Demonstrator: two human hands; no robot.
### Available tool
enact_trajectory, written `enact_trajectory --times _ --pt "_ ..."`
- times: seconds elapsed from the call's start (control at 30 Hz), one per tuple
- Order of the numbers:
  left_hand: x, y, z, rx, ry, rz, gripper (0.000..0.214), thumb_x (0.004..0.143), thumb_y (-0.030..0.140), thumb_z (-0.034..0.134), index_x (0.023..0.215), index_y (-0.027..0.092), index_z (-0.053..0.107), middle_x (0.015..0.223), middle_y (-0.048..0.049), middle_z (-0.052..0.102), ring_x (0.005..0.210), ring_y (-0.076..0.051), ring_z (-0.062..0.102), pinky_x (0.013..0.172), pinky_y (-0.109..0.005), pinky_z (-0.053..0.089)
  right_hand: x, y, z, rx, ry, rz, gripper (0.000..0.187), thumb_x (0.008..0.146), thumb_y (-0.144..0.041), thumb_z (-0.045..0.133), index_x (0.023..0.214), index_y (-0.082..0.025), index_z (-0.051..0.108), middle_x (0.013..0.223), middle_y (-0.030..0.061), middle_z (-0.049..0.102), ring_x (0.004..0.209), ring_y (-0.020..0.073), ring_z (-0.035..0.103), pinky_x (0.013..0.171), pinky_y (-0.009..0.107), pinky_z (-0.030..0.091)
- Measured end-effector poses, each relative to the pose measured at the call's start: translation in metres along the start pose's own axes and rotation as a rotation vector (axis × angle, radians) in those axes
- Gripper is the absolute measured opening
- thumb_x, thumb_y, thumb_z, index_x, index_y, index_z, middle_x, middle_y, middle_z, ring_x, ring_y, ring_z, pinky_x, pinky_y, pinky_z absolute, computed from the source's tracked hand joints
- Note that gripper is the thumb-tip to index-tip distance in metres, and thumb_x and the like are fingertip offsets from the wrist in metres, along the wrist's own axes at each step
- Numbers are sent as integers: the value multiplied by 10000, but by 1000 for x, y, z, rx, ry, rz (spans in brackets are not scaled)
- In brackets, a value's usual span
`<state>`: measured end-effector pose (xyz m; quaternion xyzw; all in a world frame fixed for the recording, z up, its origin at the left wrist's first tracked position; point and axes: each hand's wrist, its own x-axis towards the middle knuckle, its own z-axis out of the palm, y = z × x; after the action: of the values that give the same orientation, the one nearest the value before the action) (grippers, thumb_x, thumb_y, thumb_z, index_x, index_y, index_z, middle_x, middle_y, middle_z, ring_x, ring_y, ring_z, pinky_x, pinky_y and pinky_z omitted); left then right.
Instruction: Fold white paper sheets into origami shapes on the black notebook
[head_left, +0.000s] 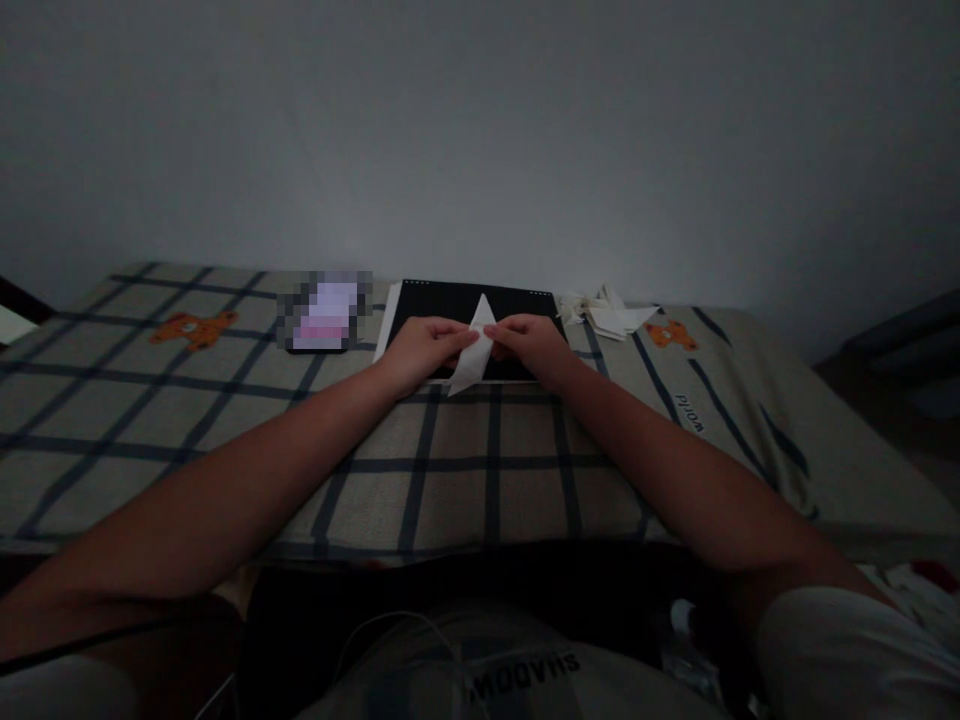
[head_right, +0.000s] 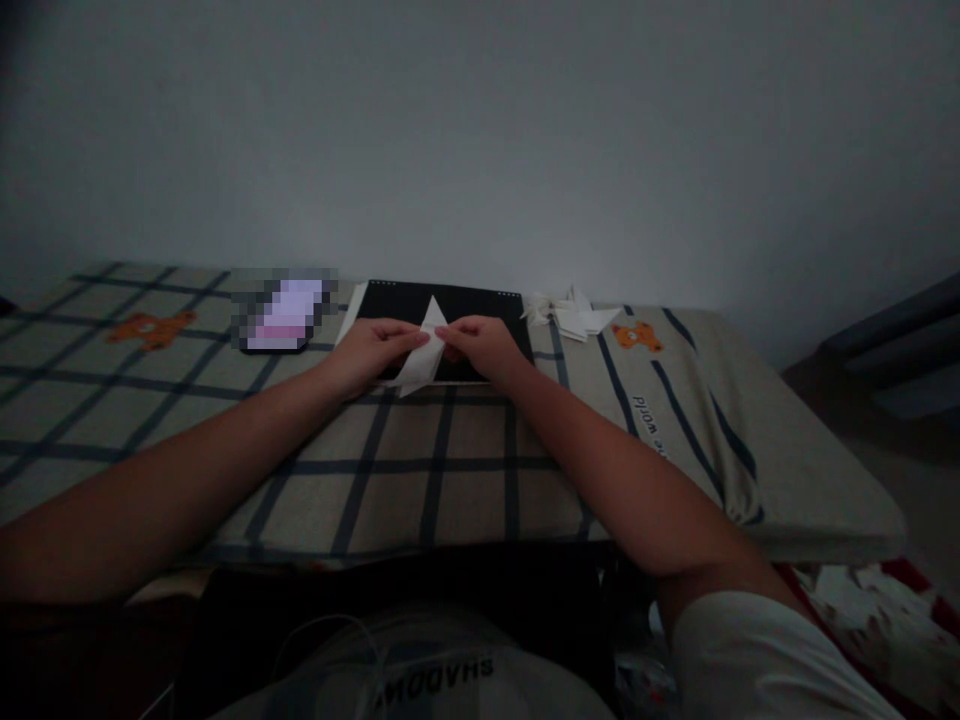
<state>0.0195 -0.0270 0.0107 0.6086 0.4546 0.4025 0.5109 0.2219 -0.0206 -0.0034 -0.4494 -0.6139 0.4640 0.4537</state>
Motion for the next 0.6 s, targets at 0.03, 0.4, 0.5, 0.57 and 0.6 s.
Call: enact_trajectory --times 0.03,0.4,0.5,0.57,0.6 --pt "0 0 -1 2 -8 -12 249 768 385 787 868 158 795 725 -34 730 590 -110 587 563 -224 470 1 0 0 3 10 1 385 727 -567 813 737 -190 739 648 7 689 605 122 596 611 266 481" --pt "2 -2 -2 87 104 69 320 753 447 806 829 138 774 692 -37 719 602 -123 617 563 -221 481 0 -2 4 142 -67 77 406 666 -562 858 722 -180 732 696 21 710 646 120 625 671 272 538" --pt "3 -2 -2 -12 49 20 322 733 442 832 855 149 778 764 -49 749 639 -133 651 623 -251 549 0 -1 3 128 -1 45 388 670 -548 858 715 -185 728 676 14 702 631 122 617 669 280 533" --pt "3 -1 -2 -42 9 -10 302 723 420 852 837 151 776 774 -55 754 657 -141 667 666 -277 582 1 -1 2 124 41 29 383 669 -543 861 717 -187 727 668 11 698 628 124 613 671 285 532" --pt "2 0 -2 -41 -6 -19 294 722 411 858 825 149 774 769 -58 753 660 -144 672 683 -288 592 2 -1 2 125 59 28 384 666 -543 864 724 -188 729 669 11 697 631 126 612 672 286 533"
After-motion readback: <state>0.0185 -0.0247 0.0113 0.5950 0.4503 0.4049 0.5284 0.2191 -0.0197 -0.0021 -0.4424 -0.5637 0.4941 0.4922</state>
